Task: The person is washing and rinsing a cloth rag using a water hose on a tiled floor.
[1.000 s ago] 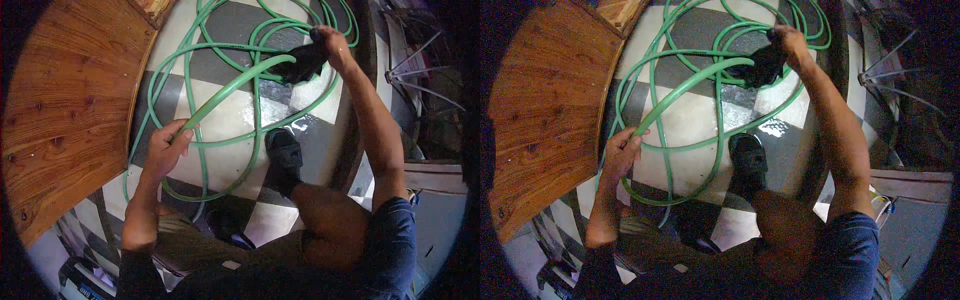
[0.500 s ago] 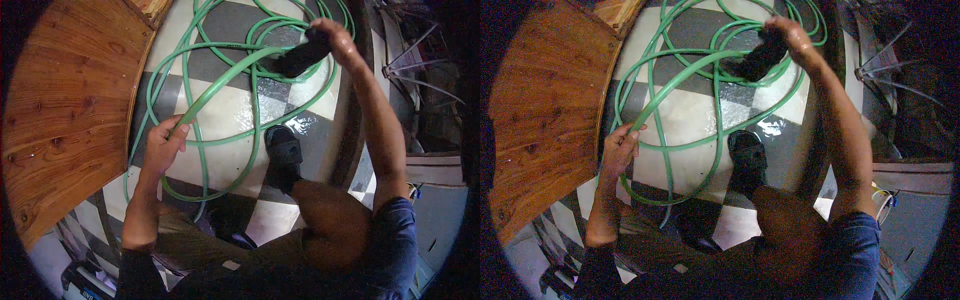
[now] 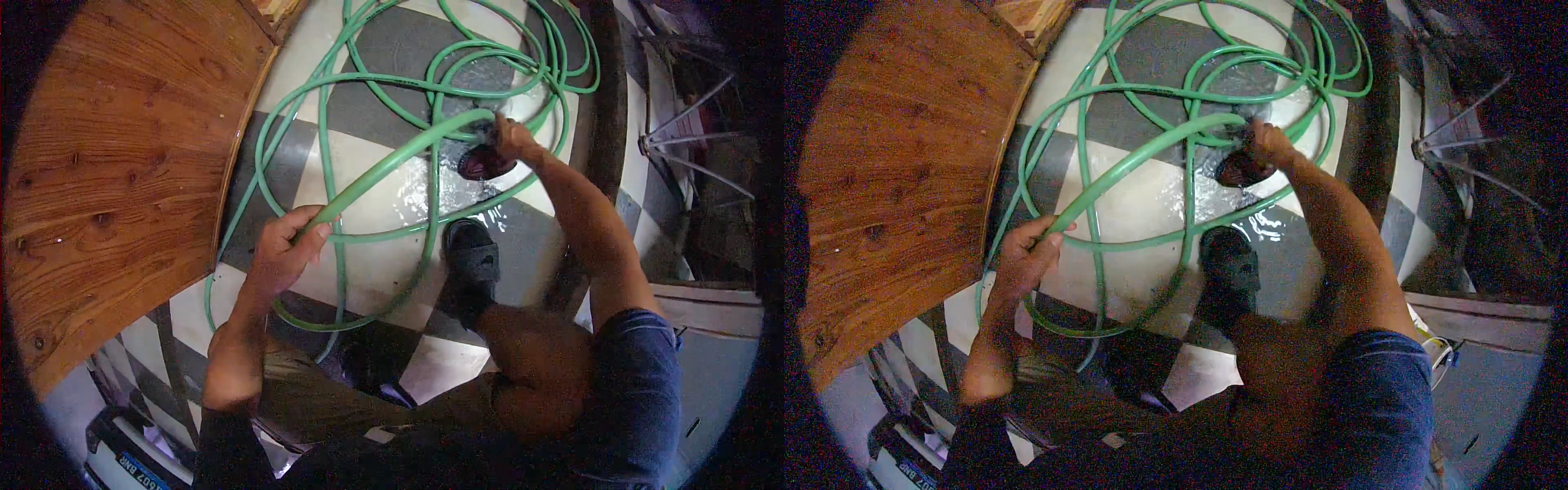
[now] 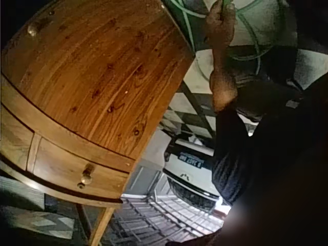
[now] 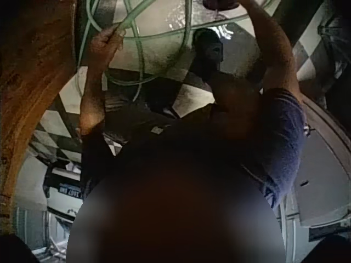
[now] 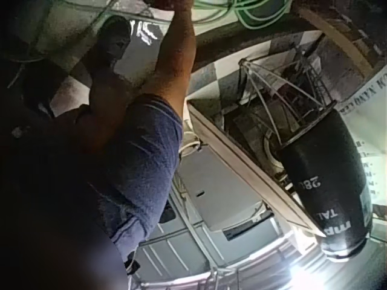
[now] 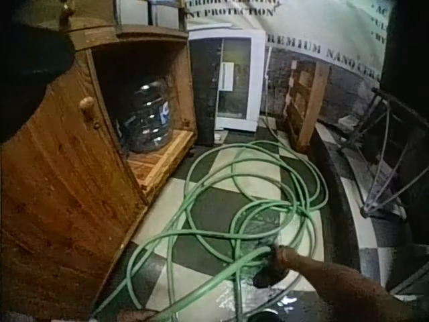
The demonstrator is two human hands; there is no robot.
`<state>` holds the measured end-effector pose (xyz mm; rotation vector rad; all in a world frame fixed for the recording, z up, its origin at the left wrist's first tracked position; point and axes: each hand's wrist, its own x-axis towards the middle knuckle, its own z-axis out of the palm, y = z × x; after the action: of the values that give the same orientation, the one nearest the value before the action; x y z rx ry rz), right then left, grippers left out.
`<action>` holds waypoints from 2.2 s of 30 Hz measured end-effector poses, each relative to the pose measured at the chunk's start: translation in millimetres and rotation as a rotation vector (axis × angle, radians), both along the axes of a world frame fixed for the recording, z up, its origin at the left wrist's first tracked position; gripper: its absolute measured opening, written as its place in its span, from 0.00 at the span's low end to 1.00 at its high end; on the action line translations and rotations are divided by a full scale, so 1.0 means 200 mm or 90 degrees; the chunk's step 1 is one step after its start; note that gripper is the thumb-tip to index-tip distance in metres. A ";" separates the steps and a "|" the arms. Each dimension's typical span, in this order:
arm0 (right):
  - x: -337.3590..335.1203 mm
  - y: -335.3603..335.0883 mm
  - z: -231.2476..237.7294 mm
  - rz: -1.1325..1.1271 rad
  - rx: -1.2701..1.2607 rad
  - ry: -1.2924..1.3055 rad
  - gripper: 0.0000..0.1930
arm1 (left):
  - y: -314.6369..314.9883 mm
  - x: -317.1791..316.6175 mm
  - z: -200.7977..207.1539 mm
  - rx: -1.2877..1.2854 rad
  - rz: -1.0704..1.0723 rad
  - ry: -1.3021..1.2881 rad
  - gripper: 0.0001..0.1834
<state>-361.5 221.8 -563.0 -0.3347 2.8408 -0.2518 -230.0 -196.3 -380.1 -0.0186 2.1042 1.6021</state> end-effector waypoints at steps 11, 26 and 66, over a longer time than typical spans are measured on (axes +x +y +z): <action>-0.04 -0.05 0.20 0.074 0.175 0.127 0.18 | 0.00 -0.04 0.06 -0.020 0.004 -0.035 0.13; -0.18 0.18 0.37 -0.462 -0.564 -0.047 0.11 | 0.06 -0.05 0.03 0.010 -0.058 -0.019 0.12; -0.20 0.07 0.20 -0.321 -0.513 -0.141 0.17 | 0.01 -0.05 0.02 -0.004 -0.028 -0.025 0.12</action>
<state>-402.4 236.7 -523.8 0.2659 2.4197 -1.4336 -239.3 -194.0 -375.6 -0.0057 2.0665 1.5565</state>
